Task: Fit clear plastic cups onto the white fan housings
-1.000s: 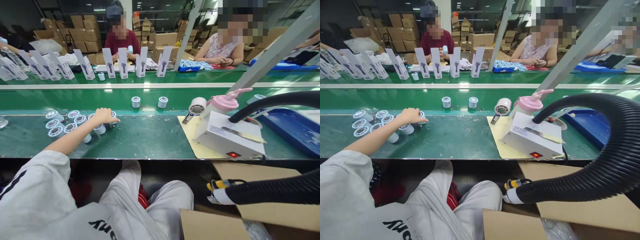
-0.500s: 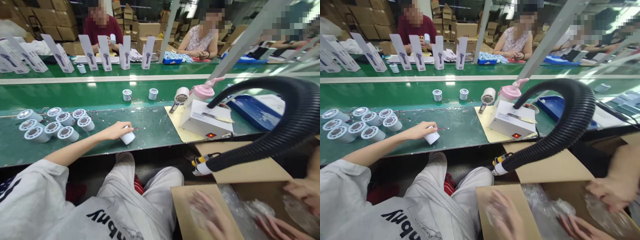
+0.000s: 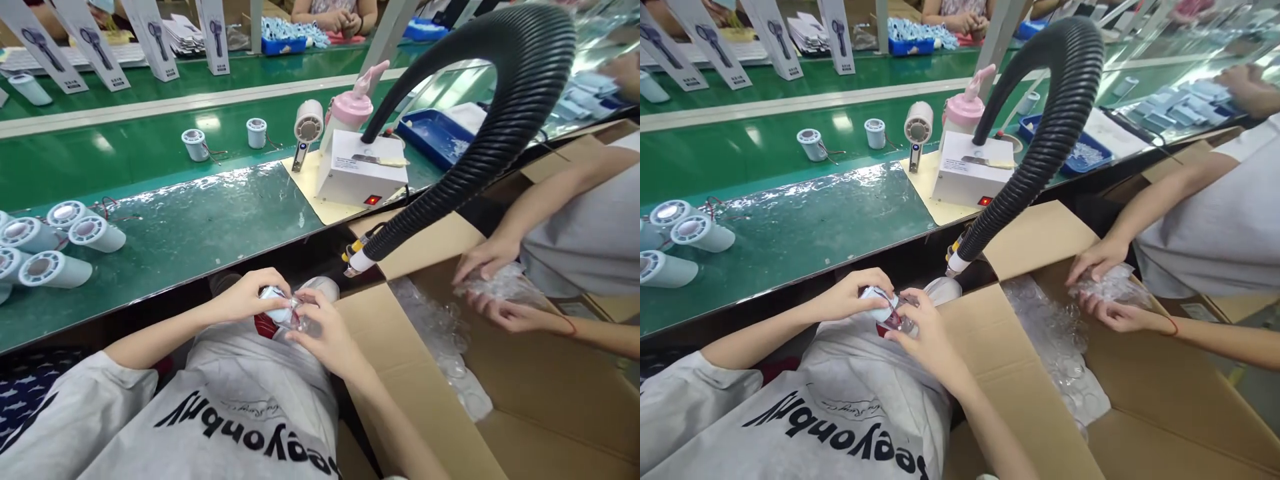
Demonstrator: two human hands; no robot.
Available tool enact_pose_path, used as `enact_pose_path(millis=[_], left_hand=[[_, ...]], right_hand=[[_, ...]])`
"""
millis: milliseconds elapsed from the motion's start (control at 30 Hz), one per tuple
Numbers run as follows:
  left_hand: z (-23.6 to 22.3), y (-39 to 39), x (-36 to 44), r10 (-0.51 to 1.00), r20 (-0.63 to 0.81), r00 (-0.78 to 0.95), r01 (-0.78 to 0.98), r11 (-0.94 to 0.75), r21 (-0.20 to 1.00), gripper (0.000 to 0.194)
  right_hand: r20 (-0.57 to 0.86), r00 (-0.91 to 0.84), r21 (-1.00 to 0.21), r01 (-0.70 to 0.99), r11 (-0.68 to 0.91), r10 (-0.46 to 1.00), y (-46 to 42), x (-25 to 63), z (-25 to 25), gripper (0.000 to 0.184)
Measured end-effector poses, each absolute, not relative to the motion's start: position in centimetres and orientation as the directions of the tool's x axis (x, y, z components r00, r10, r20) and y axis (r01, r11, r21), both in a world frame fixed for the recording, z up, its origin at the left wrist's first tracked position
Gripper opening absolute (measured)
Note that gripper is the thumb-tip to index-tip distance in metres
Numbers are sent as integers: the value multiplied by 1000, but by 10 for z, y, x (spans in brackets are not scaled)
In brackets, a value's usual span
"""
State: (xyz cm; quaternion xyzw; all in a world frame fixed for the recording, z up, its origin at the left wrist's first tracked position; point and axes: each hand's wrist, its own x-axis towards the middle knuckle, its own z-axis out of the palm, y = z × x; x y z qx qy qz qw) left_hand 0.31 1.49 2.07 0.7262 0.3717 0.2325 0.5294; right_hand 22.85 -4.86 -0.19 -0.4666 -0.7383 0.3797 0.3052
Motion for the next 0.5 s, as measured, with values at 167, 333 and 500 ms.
enact_pose_path(millis=[167, 333, 500], left_hand=[[0, 7, 3, 834, -35, 551, 271, -139, 953, 55], [-4, 3, -1, 767, -15, 642, 242, -183, 953, 69], [4, 0, 1, 717, -128, 685, 170, 13, 985, 74]], right_hand=[[32, -173, -959, 271, 79, 984, -48, 231, 2, 29], [11, -119, -990, 138, 28, 993, -43, 240, 2, 33], [-2, -146, -998, -54, -10, 989, -43, 243, -2, 37]])
